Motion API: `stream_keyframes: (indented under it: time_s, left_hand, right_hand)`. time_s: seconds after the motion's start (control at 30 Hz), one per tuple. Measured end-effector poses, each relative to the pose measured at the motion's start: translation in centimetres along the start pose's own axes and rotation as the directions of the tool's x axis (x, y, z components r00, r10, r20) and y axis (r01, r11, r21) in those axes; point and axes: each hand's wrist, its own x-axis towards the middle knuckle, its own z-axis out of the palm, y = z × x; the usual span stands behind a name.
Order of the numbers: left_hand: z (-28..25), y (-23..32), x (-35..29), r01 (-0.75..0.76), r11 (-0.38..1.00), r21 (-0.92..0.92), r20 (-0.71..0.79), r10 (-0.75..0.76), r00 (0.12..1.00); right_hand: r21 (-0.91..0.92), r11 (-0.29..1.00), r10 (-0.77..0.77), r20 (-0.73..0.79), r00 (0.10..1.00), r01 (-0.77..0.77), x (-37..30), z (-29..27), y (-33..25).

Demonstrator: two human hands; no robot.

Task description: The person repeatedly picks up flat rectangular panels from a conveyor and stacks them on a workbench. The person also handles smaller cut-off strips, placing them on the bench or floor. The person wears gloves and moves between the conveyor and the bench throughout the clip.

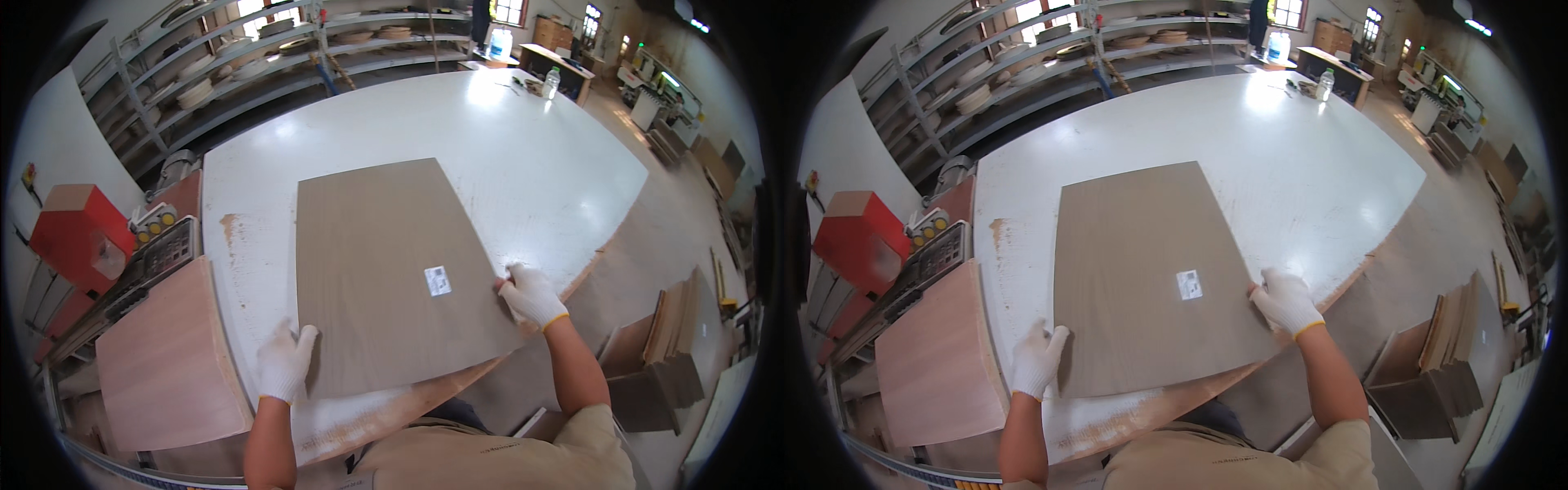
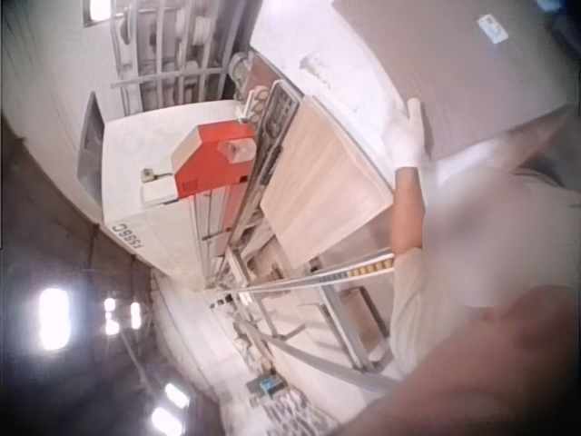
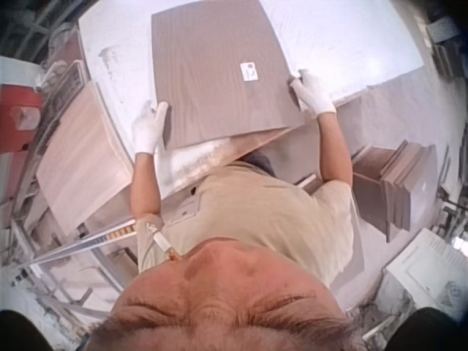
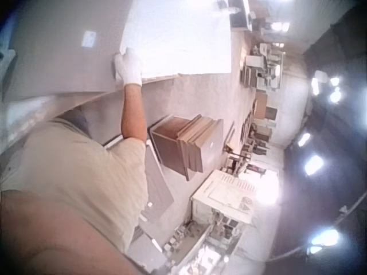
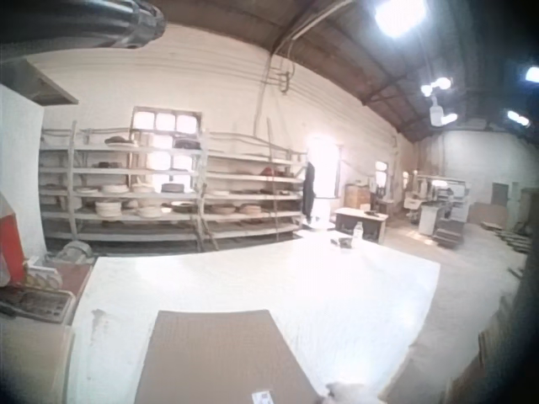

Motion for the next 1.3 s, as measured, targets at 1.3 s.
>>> stream_keyframes:
  time_s: [1.3]
  left_hand:
    - [7.7, -3.2, -4.2, -0.154, 0.904, -0.398, -0.059, 0.143, 0.988]
  right_hand:
    - [0.048, 0.985, 0.172, -0.144, 0.974, -0.167, 3.8, 7.5, -2.3]
